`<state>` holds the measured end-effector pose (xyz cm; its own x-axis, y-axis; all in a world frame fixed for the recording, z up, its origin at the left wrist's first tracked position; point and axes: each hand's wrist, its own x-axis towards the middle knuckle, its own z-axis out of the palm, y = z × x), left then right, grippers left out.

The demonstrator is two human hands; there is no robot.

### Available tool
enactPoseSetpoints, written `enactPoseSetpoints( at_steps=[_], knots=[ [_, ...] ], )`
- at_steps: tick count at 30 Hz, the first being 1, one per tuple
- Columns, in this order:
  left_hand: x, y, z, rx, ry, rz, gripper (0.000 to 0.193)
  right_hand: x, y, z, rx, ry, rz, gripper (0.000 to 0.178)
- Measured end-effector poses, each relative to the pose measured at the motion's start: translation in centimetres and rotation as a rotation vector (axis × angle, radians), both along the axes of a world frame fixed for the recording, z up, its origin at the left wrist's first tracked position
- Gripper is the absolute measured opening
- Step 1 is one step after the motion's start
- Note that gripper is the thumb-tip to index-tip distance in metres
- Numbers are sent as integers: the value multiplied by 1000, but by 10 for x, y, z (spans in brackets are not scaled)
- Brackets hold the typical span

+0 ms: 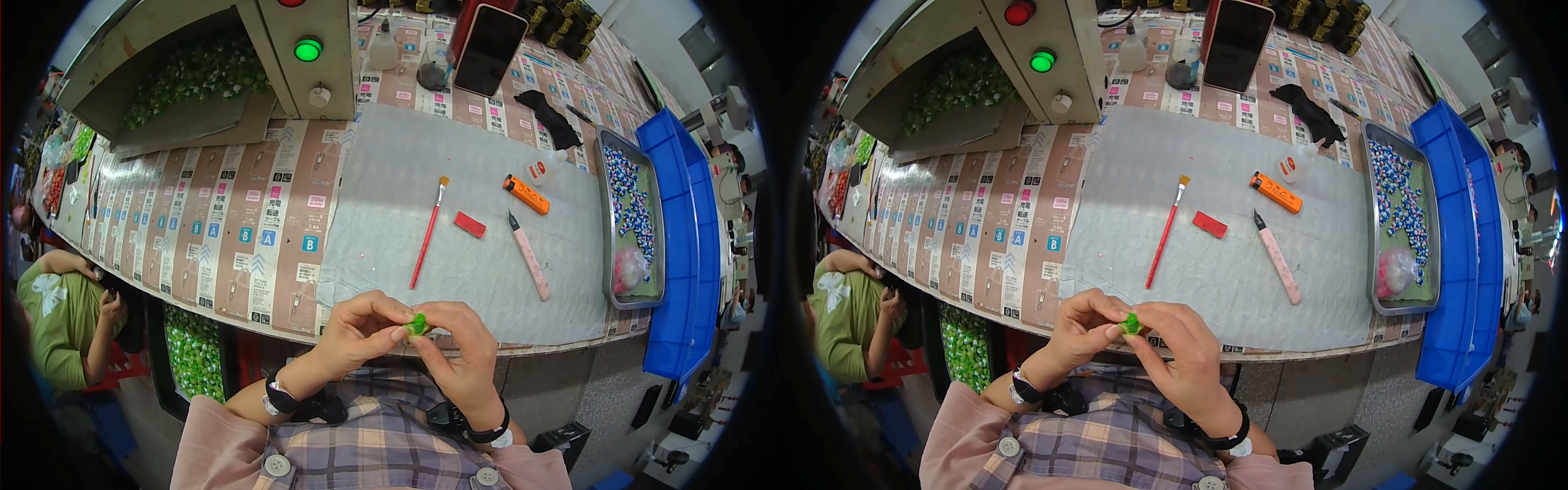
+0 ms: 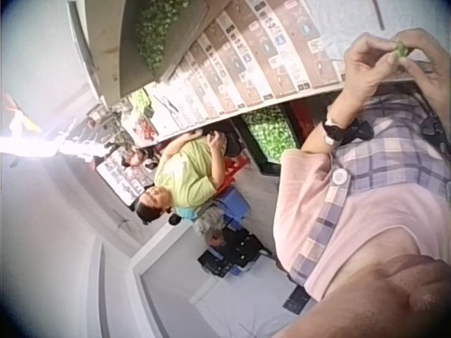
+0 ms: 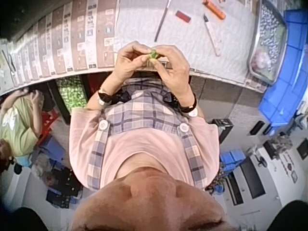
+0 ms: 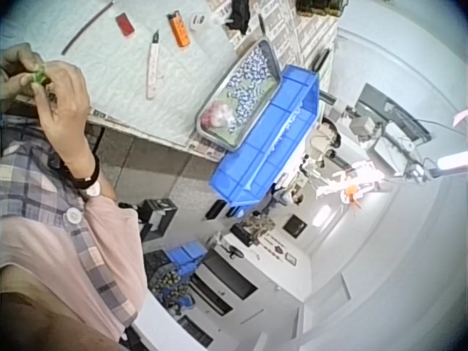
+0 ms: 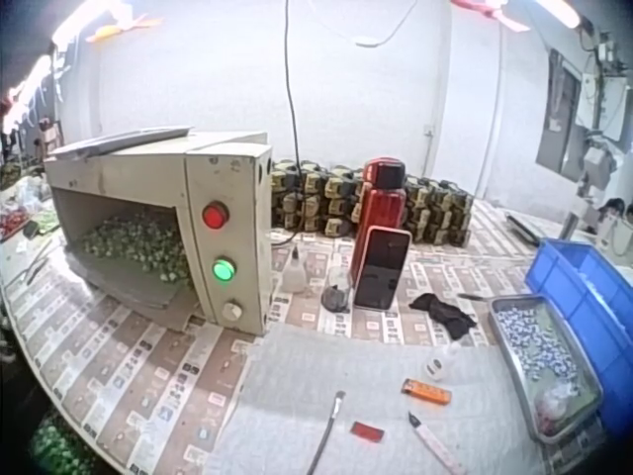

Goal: Assembling small toy components by hand and using glue and small tools.

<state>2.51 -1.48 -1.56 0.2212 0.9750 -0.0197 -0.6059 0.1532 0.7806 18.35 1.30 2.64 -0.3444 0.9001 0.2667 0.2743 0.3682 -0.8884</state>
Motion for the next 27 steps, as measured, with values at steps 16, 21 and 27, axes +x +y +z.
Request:
enactPoseSetpoints(
  at_steps=[16,21,27],
  knots=[
    [1,-3,2,63,48,44,15,1,-1,2,9,-13,17,23],
    [-1,3,7,110,152,11,21,5,9,2,71,-58,34,24],
    [-3,3,15,74,206,28,28,4,9,7,83,-79,52,25]
  ],
)
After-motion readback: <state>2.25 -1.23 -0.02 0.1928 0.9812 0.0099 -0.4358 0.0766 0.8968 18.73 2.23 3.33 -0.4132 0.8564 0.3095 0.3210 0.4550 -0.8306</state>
